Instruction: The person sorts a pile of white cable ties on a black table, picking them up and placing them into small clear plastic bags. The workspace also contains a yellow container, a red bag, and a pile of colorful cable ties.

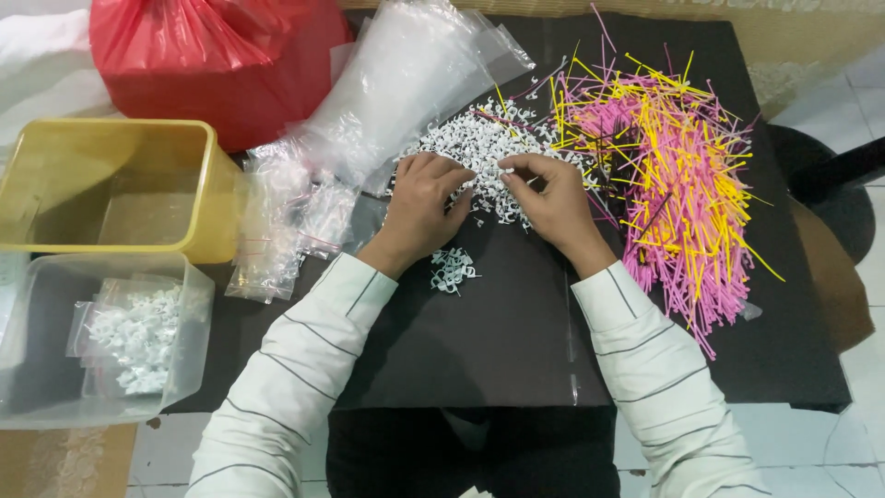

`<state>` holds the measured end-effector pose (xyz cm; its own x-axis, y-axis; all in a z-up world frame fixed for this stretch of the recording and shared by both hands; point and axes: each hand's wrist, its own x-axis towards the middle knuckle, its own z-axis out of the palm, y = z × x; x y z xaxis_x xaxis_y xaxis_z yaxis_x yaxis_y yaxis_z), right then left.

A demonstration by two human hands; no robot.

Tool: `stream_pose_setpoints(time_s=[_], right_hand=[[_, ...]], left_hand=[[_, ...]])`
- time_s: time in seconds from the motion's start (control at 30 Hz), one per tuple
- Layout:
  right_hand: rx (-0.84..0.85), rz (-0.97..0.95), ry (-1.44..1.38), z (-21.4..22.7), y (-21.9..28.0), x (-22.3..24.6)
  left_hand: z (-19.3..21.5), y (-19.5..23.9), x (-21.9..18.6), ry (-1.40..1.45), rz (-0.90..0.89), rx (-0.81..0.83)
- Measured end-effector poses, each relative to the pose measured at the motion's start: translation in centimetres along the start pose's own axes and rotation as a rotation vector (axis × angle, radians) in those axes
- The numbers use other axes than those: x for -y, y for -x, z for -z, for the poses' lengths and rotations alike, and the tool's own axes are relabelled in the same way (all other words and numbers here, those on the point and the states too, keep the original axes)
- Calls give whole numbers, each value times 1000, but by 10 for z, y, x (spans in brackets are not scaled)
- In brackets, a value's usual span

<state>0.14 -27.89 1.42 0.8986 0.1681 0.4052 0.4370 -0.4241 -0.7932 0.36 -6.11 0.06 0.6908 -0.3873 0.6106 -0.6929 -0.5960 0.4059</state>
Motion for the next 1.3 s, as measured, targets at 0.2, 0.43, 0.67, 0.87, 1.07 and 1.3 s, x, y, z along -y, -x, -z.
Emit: stream_pose_setpoints(time_s=[0.2,0.43,0.67,0.87,1.07,1.3], right_hand=[[5,25,39,-1,6,14],[12,24,77,-9,10,15],[14,59,20,-15,12,19],[-47,143,120,-2,7,2],[-76,197,217,4,3,-15],[-49,173,259,8,5,-18]], left_hand=[[-3,0,0,-36,-52,-37],[-3,1,-1,-42,-51,-44],[-5,-2,3,-101,-120,-89],[5,-1,4,-81,-103,-64],[36,1,-11,129,-19,220],[62,4,-29,406,167,444]])
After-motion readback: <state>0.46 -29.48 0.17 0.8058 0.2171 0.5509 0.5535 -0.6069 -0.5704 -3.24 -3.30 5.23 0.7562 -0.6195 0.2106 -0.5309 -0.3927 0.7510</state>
